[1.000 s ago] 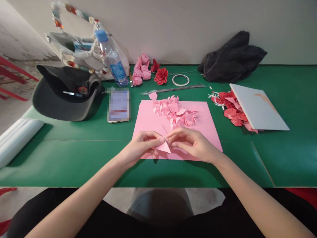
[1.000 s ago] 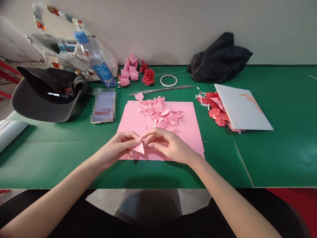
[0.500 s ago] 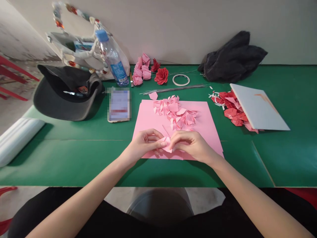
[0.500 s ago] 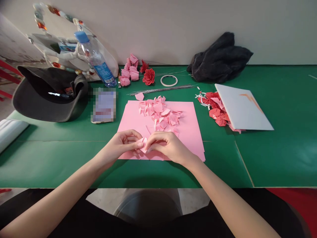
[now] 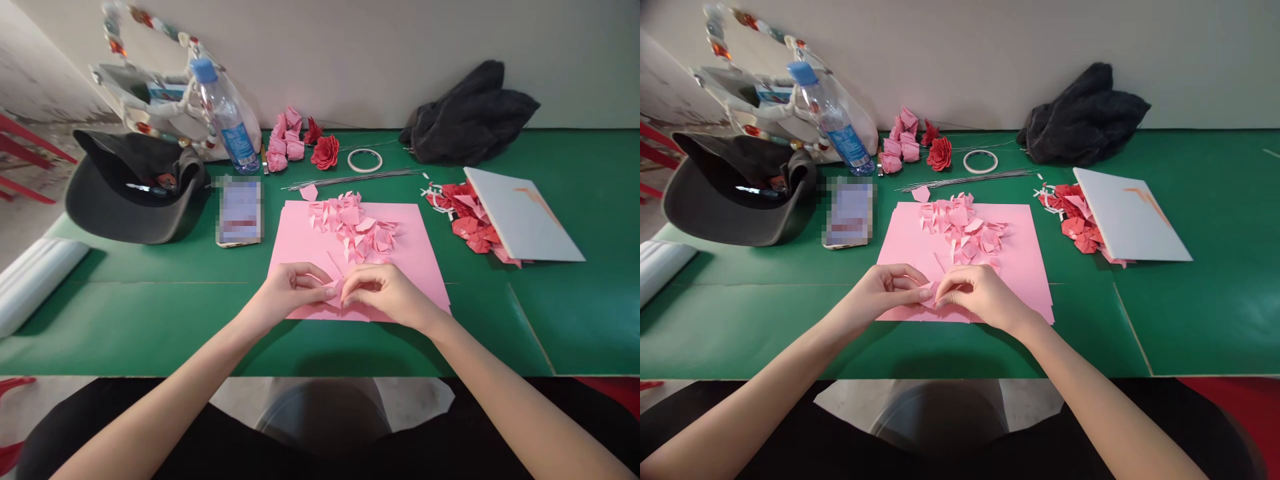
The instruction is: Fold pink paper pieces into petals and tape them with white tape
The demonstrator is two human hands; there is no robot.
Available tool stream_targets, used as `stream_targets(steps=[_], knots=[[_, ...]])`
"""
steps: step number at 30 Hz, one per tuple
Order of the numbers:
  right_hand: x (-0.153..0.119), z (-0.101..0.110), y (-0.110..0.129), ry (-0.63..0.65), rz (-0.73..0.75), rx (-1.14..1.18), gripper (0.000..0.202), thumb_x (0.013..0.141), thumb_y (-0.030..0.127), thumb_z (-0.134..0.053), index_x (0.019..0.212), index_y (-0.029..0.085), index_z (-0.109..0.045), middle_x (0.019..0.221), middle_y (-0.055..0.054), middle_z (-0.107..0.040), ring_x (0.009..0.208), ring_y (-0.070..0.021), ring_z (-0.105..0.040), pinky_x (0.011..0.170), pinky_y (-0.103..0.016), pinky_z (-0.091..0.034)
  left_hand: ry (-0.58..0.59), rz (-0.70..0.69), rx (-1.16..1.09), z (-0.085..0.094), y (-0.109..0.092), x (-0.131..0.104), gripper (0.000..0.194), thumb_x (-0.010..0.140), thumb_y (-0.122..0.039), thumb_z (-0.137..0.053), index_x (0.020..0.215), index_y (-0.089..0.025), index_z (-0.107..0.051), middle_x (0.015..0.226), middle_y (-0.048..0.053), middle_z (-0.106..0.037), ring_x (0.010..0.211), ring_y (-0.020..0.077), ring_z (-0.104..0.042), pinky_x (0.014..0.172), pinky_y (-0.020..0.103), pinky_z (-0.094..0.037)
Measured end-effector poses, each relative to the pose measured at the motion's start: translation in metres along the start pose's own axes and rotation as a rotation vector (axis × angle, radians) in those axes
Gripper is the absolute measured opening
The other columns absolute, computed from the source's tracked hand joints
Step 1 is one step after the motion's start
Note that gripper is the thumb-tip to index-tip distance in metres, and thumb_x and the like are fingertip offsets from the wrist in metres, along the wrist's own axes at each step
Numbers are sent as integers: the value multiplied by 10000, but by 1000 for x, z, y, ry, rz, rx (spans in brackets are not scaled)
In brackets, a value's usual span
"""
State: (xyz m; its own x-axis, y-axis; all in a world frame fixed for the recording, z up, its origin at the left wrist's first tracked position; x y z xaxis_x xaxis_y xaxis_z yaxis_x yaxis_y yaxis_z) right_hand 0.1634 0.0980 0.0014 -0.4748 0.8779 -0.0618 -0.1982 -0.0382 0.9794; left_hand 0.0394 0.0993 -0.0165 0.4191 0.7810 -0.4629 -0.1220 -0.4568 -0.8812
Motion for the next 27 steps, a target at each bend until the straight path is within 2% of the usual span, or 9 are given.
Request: stream_targets(steps=[3,12,22,27], knots=[[-2,0,-5,1,-75,-6,25,771,213,-693,751,200,-686,801,-7,-692,786,-160,-660,759,-292,-517,-30,-12,35,1,-2,-2,243,659,-250,-810,807,-125,-663,683,37,-718,661,134,-666,608,191,-510],[-6,-2,-8,-8,-153,-107,234,719,342,-743,722,202,-556,724,8,-615,700,-149,-603,665,-296,-494,1,-46,100,-3,0,0,251,670,-310,-798,804,-132,-684,744,63,-726,722,179,-693,646,234,-535],[-7,-1,-10,1,-162,-190,198,737,253,-687,701,202,-499,665,29,-562,628,-117,-532,553,-238,-417,30,-25,108,-5,8,1,283,693,-371,-774,832,-140,-686,788,77,-731,762,204,-703,662,267,-557],[-7,0,-11,-8,-167,-192,171,728,203,-662,690,200,-496,670,32,-557,634,-116,-540,566,-239,-425,70,-37,103,-7,9,2,302,642,-303,-814,858,-139,-681,806,62,-717,788,189,-687,691,253,-545]])
Point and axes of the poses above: each hand's wrist, its own x-axis towards the middle knuckle, its own z-axis out of the back of the hand, y = z × x, the point moved 9 cm from there along x, towards the middle knuckle
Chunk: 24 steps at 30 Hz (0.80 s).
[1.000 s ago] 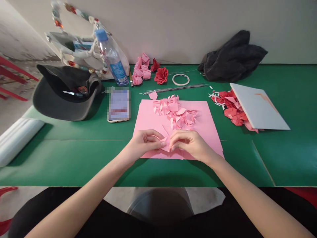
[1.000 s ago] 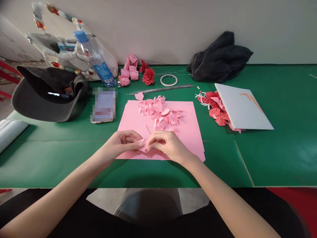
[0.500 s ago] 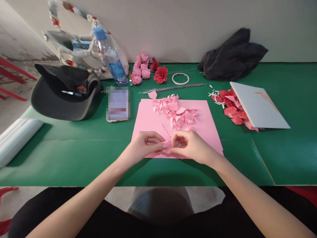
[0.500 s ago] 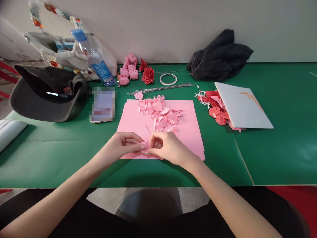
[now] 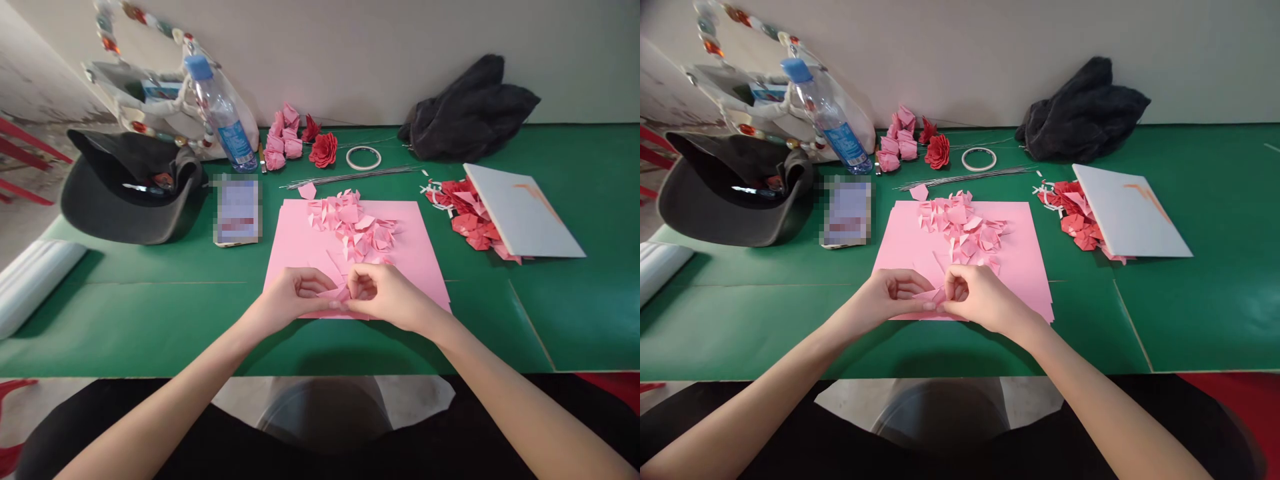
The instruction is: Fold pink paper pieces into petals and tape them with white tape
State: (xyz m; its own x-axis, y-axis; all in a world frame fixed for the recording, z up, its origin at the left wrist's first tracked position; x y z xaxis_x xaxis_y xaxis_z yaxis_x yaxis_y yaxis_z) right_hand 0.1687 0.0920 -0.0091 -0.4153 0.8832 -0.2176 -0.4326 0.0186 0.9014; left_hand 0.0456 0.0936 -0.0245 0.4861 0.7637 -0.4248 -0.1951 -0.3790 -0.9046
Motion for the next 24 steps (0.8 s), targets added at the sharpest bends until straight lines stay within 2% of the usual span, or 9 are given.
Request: stream_targets(steps=[4,12,17,19,22,24], knots=[[0,0,-4,8,-17,30,208,712,229,-692,692,202,-487,663,36,-542,630,-120,-537,565,-246,-428,-33,-14,43,4,-1,2,351,549,-239,-857,837,-137,-683,742,21,-667,714,152,-649,624,216,-518],[2,2,2,-6,15,141,271,685,266,-755,727,205,-495,715,38,-568,660,-119,-593,620,-257,-494,-64,-50,18,6,-5,3,335,570,-251,-836,841,-137,-676,765,27,-672,689,147,-648,642,240,-526],[0,1,0,28,-55,282,248,731,292,-737,786,202,-513,734,8,-652,687,-175,-701,682,-315,-565,-72,-70,13,5,-5,4,307,608,-246,-807,857,-137,-664,760,27,-671,667,137,-640,610,227,-519],[0,1,1,62,-62,349,195,796,281,-677,910,203,-541,739,-4,-682,695,-185,-720,724,-347,-580,-84,-77,20,7,-6,4,308,634,-241,-786,895,-140,-658,816,34,-673,669,123,-632,609,219,-516],[2,7,5,40,-16,381,285,846,288,-621,1111,211,-549,858,-33,-708,781,-180,-723,768,-359,-587,-112,-127,29,12,-14,3,356,647,-213,-766,979,-161,-648,1000,61,-662,833,150,-642,665,217,-527],[3,9,8,14,21,346,293,813,322,-666,1072,203,-597,939,-52,-708,854,-185,-711,792,-350,-584,-123,-156,31,13,-19,2,421,630,-199,-772,1028,-174,-636,1085,78,-641,925,173,-628,667,213,-527]])
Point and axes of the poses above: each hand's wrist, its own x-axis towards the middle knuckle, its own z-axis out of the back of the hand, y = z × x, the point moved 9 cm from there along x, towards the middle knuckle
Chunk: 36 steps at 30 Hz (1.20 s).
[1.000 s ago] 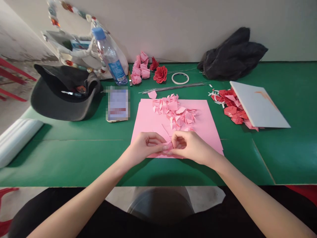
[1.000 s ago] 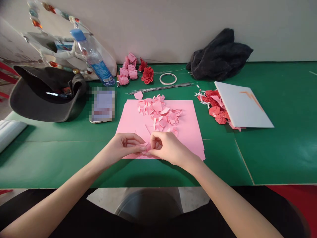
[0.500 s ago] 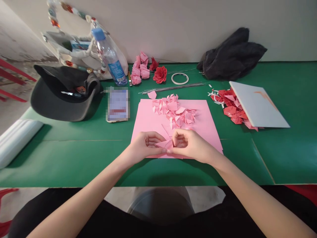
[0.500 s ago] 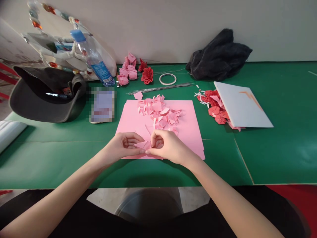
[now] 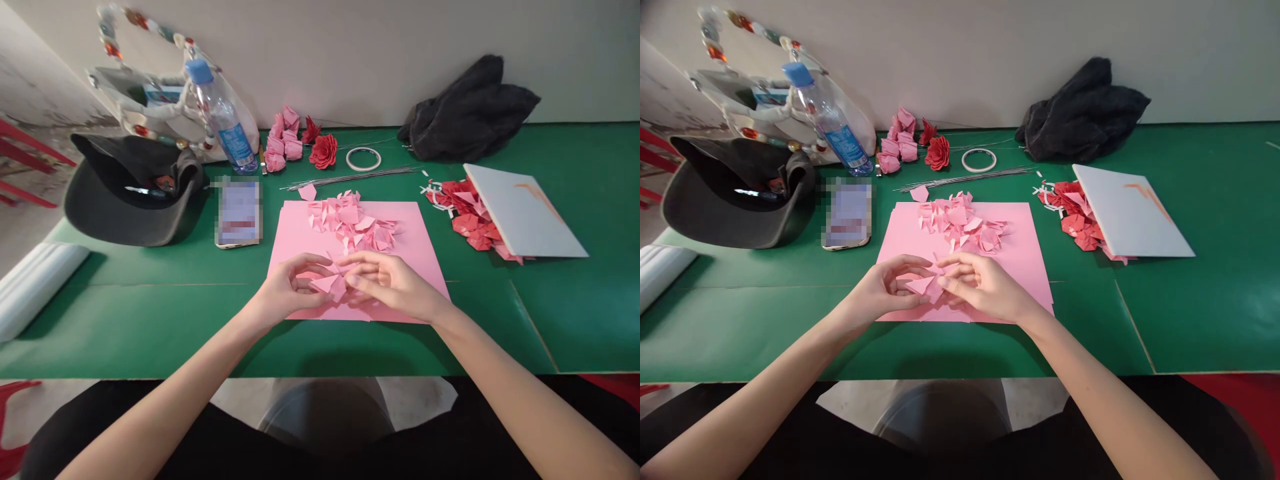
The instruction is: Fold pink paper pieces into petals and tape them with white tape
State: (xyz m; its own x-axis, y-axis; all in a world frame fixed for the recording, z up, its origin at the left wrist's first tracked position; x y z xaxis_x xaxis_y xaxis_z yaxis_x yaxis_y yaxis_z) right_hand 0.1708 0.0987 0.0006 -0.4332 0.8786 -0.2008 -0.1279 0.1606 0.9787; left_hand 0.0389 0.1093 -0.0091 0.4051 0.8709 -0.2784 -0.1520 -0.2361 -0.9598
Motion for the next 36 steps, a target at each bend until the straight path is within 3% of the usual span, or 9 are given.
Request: stream_targets(steps=[3,6,10,14,18,22,27,32,36], knots=[[0,-3,-4,-25,-25,-18,245,769,383,-712,866,170,-638,793,-47,-713,741,-185,-712,722,-343,-594,18,18,-7,-3,2,-1,475,632,-200,-774,1079,-177,-616,1107,90,-632,801,137,-634,595,204,-509],[0,-5,-9,-80,-51,51,300,784,446,-684,753,160,-598,637,-24,-670,570,-172,-684,586,-322,-587,13,24,-41,-7,3,-3,418,664,-224,-767,1051,-169,-622,1039,75,-654,698,106,-624,625,222,-521],[-2,4,-6,-228,41,99,322,777,475,-681,735,182,-554,635,-1,-633,577,-170,-673,560,-302,-575,-31,53,-120,-10,4,-7,290,688,-314,-779,864,-155,-612,782,25,-661,729,156,-661,676,254,-539],[-9,10,7,-383,164,-27,263,824,415,-649,720,190,-560,681,2,-605,655,-143,-637,618,-262,-541,-48,47,-248,-14,3,-9,262,737,-350,-743,785,-143,-588,809,27,-654,799,187,-682,763,313,-565],[-9,1,13,-333,193,-91,177,862,368,-608,824,196,-592,800,-21,-646,771,-159,-642,705,-275,-535,-103,35,-270,-10,4,-10,205,763,-306,-722,825,-149,-606,809,2,-626,793,160,-674,802,309,-566],[-7,1,12,-304,181,-127,223,849,349,-625,1026,213,-620,1046,-57,-664,968,-193,-637,830,-313,-533,-59,27,-224,-13,4,-10,192,777,-307,-701,866,-156,-625,856,20,-645,826,166,-662,829,321,-558],[-7,7,15,-338,219,-191,98,847,273,-623,912,203,-648,910,-30,-675,843,-160,-650,767,-285,-545,-24,52,-80,-17,5,-10,200,778,-323,-696,863,-148,-647,871,37,-648,788,154,-645,757,273,-541],[-8,6,18,-328,269,-230,74,854,217,-604,919,208,-639,888,-11,-665,822,-141,-648,747,-268,-552,-1,104,-85,-20,14,-10,246,790,-375,-681,884,-149,-656,860,37,-651,772,150,-643,709,257,-529],[-12,3,29,-326,411,-359,121,862,128,-561,911,212,-632,903,-12,-625,824,-130,-630,716,-255,-553,-1,121,-122,-18,16,-10,247,778,-375,-702,862,-147,-658,833,34,-664,755,154,-661,715,262,-532]])
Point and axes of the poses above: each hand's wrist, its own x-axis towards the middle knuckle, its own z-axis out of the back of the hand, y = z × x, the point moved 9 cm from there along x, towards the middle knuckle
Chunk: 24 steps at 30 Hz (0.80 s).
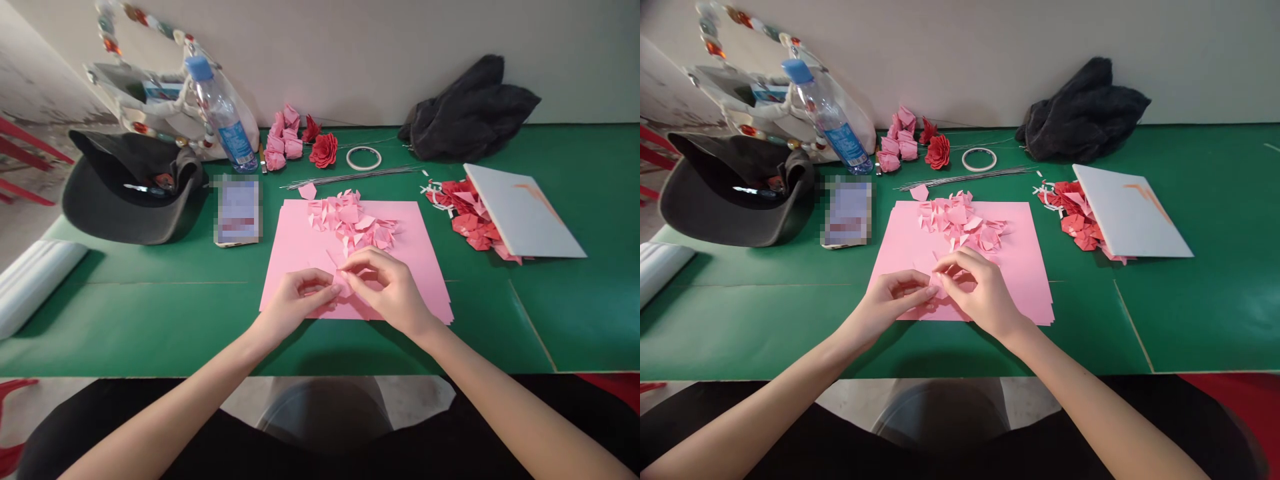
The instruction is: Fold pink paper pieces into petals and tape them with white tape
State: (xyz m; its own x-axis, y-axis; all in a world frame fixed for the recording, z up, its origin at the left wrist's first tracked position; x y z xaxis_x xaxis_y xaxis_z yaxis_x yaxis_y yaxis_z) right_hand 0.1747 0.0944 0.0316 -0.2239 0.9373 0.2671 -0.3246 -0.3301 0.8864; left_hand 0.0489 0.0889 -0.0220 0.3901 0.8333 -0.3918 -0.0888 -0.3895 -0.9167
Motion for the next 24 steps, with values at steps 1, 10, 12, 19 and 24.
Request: stream_targets(steps=[1,10,12,19,24], knots=[[0,1,5,-1,67,-48,135,861,109,-554,898,209,-635,901,-17,-617,830,-133,-625,719,-258,-551,1,4,-14,0,0,0,244,775,-369,-708,862,-146,-659,834,36,-671,762,158,-668,726,264,-534],[-7,-2,26,70,356,-241,192,895,83,-524,995,188,-651,970,-56,-632,908,-147,-629,819,-293,-538,29,36,-121,1,1,-1,237,769,-346,-729,883,-141,-694,868,51,-705,804,172,-691,786,274,-549],[-7,-3,26,84,367,-240,204,895,79,-521,1014,184,-649,983,-59,-632,914,-147,-629,824,-294,-540,34,36,-131,1,1,-1,235,767,-343,-733,887,-143,-702,873,47,-704,800,165,-690,786,266,-548],[-7,-3,26,107,386,-246,218,893,72,-518,1033,175,-649,999,-71,-633,917,-150,-628,810,-295,-547,31,45,-147,1,3,0,210,773,-335,-731,877,-153,-710,842,39,-712,791,148,-684,780,251,-545],[-6,-3,28,129,362,-195,214,884,92,-525,998,198,-672,995,-63,-643,936,-161,-631,824,-308,-550,30,40,-144,3,5,1,208,787,-334,-715,888,-154,-698,838,47,-719,790,162,-690,794,273,-540]])
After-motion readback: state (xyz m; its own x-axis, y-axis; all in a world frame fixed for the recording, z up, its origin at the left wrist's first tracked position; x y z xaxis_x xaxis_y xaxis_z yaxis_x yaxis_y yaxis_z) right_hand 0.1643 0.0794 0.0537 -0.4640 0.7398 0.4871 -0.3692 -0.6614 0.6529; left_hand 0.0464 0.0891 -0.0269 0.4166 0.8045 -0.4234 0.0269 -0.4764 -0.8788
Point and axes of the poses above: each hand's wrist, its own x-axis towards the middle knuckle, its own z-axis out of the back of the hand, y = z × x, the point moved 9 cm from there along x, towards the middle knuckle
